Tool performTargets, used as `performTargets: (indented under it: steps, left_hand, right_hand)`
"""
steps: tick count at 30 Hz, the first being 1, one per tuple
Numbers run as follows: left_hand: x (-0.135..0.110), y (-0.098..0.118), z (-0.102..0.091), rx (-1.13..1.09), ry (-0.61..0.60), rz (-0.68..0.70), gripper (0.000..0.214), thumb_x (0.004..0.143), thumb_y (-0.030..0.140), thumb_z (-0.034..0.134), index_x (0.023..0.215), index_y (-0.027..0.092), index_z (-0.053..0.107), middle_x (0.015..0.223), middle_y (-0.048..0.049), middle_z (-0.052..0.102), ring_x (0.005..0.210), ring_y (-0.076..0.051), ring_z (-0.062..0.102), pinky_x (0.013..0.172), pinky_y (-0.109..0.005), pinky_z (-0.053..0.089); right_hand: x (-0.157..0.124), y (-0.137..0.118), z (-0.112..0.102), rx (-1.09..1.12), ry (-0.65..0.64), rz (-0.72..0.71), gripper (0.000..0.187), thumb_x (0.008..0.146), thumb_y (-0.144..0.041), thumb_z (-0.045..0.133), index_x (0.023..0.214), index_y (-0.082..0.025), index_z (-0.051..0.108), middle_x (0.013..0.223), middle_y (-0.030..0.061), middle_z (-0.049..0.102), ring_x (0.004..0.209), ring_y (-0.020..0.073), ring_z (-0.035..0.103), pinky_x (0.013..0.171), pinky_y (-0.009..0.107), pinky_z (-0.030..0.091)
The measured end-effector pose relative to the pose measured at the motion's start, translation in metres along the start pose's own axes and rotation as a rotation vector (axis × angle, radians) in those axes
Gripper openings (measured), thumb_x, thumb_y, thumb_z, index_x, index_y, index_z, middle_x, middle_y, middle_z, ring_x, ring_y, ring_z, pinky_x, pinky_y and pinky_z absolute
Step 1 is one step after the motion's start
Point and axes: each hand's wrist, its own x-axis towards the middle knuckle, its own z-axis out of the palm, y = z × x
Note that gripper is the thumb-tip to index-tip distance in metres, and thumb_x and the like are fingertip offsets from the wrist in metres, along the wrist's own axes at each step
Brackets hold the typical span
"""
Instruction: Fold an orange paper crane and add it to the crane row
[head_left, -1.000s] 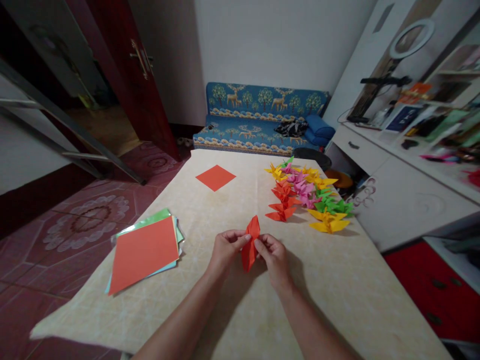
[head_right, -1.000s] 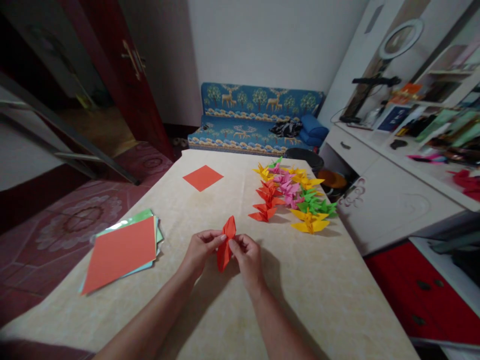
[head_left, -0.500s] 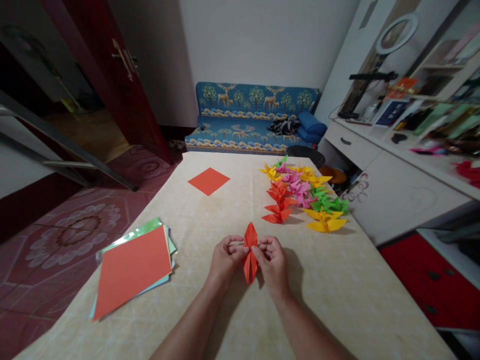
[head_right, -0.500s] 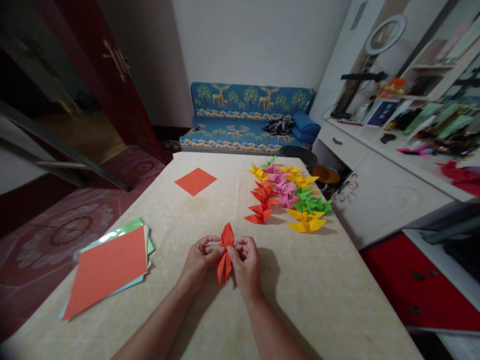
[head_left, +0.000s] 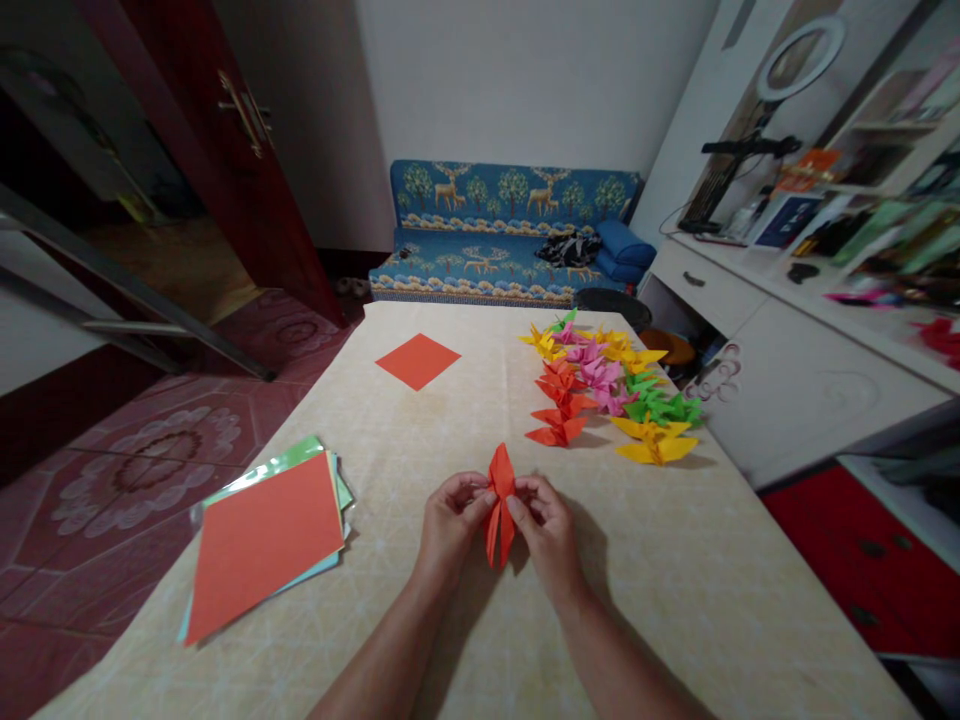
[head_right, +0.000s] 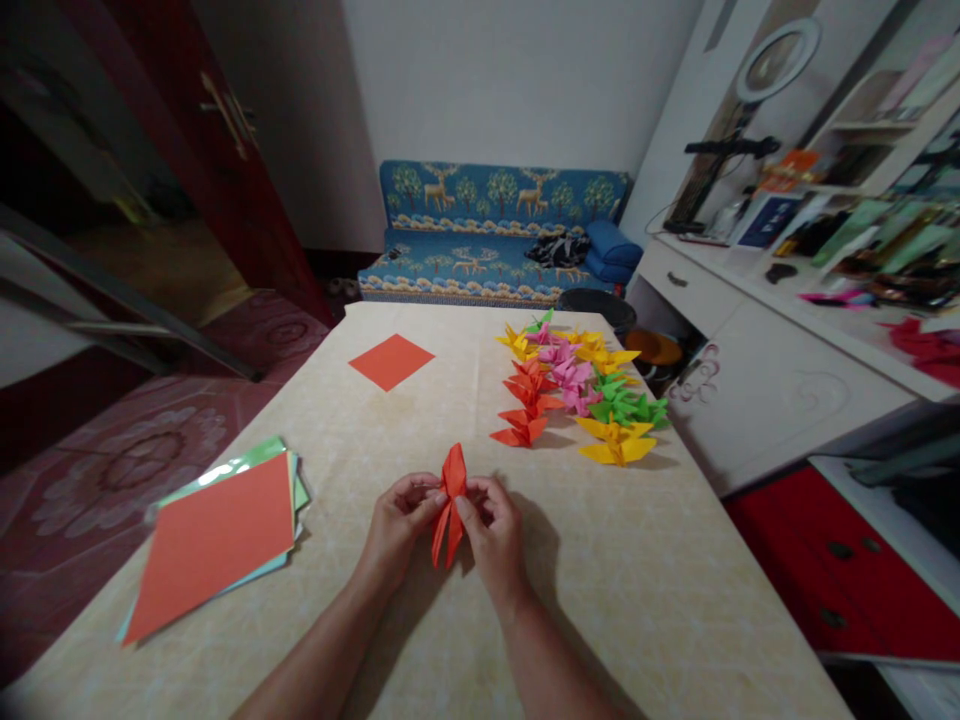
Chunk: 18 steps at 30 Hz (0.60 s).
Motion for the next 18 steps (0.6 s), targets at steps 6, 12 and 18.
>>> performTargets:
  steps: [6, 12, 18]
  left_hand:
    - [-0.0001, 0.0000, -0.0016, -0.048, 0.011, -0.020, 0.032, 0.066, 0.025, 0.079, 0.091, 0.014, 0.061, 0.075, -0.0034, 0.070, 0.064, -0.012, 0.064, 0.063, -0.022, 0.049]
    - [-0.0016, 0.0015, 0.0007, -0.026, 0.000, -0.029, 0.035, 0.065, 0.027, 0.079, 0.091, 0.015, 0.061, 0.072, -0.0034, 0.071, 0.059, -0.012, 0.062, 0.058, -0.022, 0.048]
    - [-0.0020, 0.0030, 0.0025, 0.001, 0.010, -0.028, 0.032, 0.064, 0.029, 0.079, 0.087, 0.014, 0.062, 0.071, -0.0042, 0.071, 0.058, -0.011, 0.061, 0.053, -0.021, 0.046]
  right_hand:
    - [-0.0008, 0.0011, -0.0027, -0.081, -0.033, -0.022, 0.015, 0.079, -0.032, 0.062, 0.088, -0.019, 0.060, 0.081, 0.0035, 0.065, 0.068, 0.0161, 0.060, 0.059, 0.023, 0.048]
    - [-0.0005, -0.0004, -0.0036, -0.042, -0.006, -0.022, 0.014, 0.079, -0.031, 0.062, 0.077, -0.020, 0.055, 0.070, -0.0011, 0.054, 0.060, 0.0126, 0.051, 0.052, 0.021, 0.042]
    - [-0.0002, -0.0044, -0.0035, -0.001, -0.010, -0.002, 0.016, 0.079, -0.032, 0.062, 0.075, -0.019, 0.054, 0.067, -0.0020, 0.052, 0.057, 0.0111, 0.047, 0.051, 0.020, 0.039]
